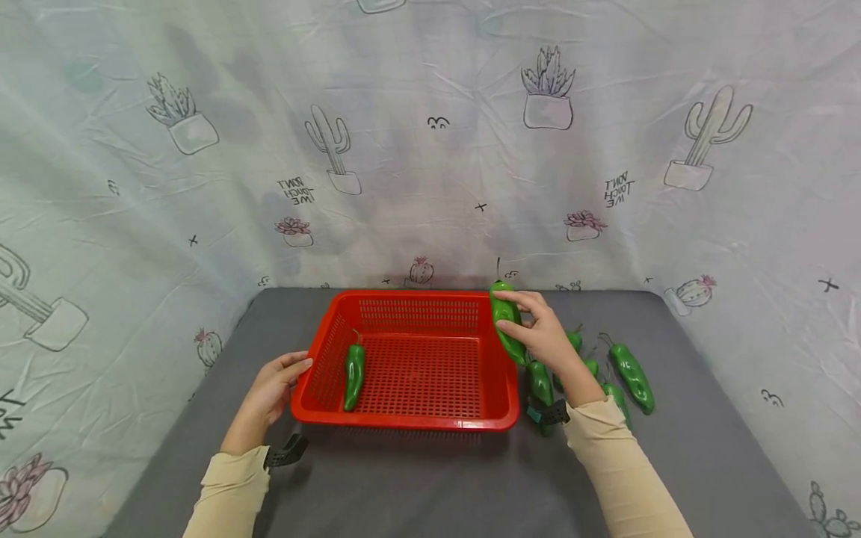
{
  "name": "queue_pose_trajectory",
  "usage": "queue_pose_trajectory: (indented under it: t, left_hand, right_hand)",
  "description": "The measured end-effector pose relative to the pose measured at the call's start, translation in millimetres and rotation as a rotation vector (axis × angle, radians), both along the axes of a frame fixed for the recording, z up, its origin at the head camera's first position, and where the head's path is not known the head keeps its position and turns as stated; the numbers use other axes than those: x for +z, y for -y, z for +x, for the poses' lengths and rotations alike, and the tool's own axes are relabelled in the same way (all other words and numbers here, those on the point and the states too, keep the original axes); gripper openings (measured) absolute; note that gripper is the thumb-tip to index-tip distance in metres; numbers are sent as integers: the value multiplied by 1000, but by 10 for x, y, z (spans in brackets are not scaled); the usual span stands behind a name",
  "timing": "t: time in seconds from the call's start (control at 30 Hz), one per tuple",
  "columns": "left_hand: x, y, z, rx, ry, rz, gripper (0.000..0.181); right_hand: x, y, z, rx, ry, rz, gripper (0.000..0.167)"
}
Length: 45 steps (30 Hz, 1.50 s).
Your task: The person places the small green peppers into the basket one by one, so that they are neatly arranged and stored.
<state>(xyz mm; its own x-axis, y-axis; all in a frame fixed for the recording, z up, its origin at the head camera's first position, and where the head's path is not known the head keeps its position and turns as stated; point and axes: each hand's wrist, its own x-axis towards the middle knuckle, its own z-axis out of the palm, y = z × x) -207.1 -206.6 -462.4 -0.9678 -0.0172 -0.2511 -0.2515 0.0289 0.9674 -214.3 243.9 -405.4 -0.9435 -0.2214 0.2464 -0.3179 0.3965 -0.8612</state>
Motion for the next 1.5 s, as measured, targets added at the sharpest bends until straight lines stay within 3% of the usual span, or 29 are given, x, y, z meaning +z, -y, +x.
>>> queue_pose_trajectory:
  t: [0.27,0.47,0.6,0.8,1.0,1.23,1.5]
  left_hand:
    - [-7,-2,5,7,3,-11,45]
    - [-5,-7,3,11,-7,-4,45]
    - [-10,-10,5,14,-9,1,45]
    - [-14,-17,8,14,-2,10,44]
    - [1,-23,8,20,-7,9,44]
    - [9,-5,-1,14,-6,4,45]
    - [6,-17,9,10,-5,20,44]
  right_hand:
    - [4,202,-117,57,67,-129,49]
    - [134,437,-190,74,86,-75,48]
    - [50,602,-306,84,119,-70,48]
    - [133,889,-293,115,202,-136,48]
    - [234,1124,-288,120,222,-129,47]
    - [-69,1374,-541,148,267,-136,47]
    - [-207,1642,-594,195,309,-119,45]
